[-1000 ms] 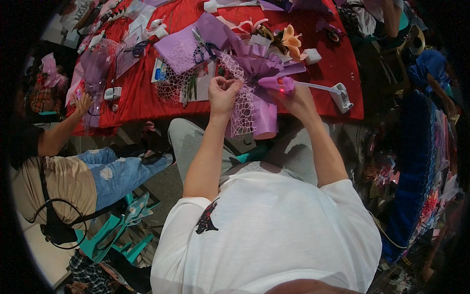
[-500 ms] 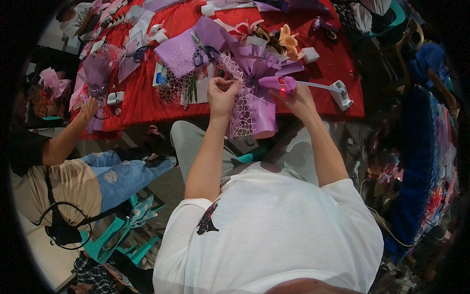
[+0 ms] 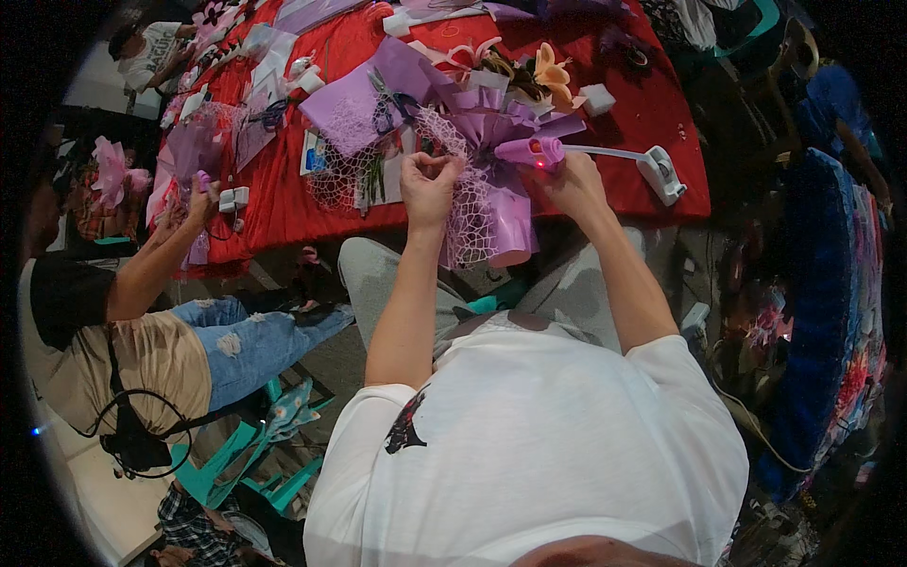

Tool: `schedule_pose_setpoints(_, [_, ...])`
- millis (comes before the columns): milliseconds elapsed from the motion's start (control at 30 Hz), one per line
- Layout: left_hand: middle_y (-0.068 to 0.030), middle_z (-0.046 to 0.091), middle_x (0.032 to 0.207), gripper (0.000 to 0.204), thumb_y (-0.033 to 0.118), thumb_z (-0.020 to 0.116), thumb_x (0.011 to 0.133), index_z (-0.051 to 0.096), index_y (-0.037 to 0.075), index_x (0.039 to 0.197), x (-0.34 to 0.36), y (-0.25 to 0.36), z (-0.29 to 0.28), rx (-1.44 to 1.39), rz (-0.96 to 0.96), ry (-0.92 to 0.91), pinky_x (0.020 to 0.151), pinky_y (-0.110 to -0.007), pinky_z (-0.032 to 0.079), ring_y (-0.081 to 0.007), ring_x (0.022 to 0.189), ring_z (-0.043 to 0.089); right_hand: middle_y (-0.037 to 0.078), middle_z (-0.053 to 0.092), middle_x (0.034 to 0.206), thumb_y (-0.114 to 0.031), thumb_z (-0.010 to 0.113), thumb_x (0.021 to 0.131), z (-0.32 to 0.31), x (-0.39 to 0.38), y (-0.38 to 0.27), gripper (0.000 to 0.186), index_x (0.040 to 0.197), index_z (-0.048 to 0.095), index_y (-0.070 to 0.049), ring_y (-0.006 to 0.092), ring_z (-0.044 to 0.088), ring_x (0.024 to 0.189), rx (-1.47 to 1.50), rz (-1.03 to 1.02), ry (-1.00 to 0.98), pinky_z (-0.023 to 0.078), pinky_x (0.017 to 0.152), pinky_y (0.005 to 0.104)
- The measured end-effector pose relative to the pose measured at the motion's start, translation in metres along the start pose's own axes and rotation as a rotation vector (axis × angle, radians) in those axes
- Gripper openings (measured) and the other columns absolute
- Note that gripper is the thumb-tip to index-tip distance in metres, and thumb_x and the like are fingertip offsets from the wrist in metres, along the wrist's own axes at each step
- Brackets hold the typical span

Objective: The person assembles a floral arrangement by using a glue gun to apply hot glue to pieces of purple mesh and attaching them to the base of the flowers. They also handle a roll of tape and various decorative papers on a crowded table.

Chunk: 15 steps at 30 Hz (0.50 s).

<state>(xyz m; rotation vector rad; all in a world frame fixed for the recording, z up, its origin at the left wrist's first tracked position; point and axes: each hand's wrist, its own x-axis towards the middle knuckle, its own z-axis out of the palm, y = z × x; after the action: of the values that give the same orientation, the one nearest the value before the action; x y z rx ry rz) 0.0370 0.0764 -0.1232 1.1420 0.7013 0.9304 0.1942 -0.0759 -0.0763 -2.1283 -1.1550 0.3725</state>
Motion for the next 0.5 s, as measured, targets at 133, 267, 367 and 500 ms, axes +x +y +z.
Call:
schedule_pose_setpoints(133, [-0.0063, 0.065, 0.085, 0.037, 0.0, 0.076, 0.077, 0.043, 0.007, 0.092, 0.0001, -0.0028, 0.0002, 0.001, -0.011, -0.001, 0.071, -0.024, 0.048, -0.01, 0.077, 0.06, 0.016, 0.067, 0.084, -0.034, 0.071, 0.08, 0.0064, 0.0014, 0.0062, 0.029, 0.102, 0.068, -0.016, 0.0389, 0.063, 0.081, 0.04, 0.012, -0.007, 0.049, 0.065, 0.0461])
schedule_pose_setpoints(267, [-0.0058, 0.064, 0.085, 0.037, 0.001, 0.077, 0.076, 0.044, 0.007, 0.092, -0.0002, -0.0032, 0.0002, 0.007, -0.001, 0.009, 0.071, -0.024, 0.048, -0.01, 0.077, 0.059, 0.017, 0.067, 0.084, -0.036, 0.071, 0.08, 0.0081, 0.0038, 0.0053, 0.031, 0.102, 0.068, -0.016, 0.0385, 0.063, 0.081, 0.06, -0.031, 0.014, 0.049, 0.066, 0.0456])
schedule_pose_setpoints(367, [-0.0057, 0.064, 0.085, 0.038, 0.002, 0.077, 0.076, 0.044, 0.007, 0.093, -0.0014, -0.001, 0.002, 0.019, -0.006, 0.016, 0.072, -0.024, 0.048, -0.0101, 0.077, 0.059, 0.017, 0.067, 0.084, -0.037, 0.071, 0.08, 0.007, 0.0031, 0.005, 0.031, 0.103, 0.068, -0.016, 0.0383, 0.063, 0.081, 0.004, -0.021, 0.008, 0.049, 0.066, 0.0452])
schedule_pose_setpoints(500, [-0.0061, 0.065, 0.085, 0.038, 0.001, 0.077, 0.076, 0.043, 0.007, 0.092, -0.0017, 0.0001, -0.0003, 0.023, 0.0, 0.012, 0.073, -0.024, 0.049, -0.0104, 0.078, 0.06, 0.016, 0.067, 0.084, -0.036, 0.072, 0.079, 0.0008, -0.0027, 0.0037, 0.031, 0.104, 0.068, -0.017, 0.0376, 0.063, 0.08, 0.055, -0.034, 0.021, 0.049, 0.067, 0.0449])
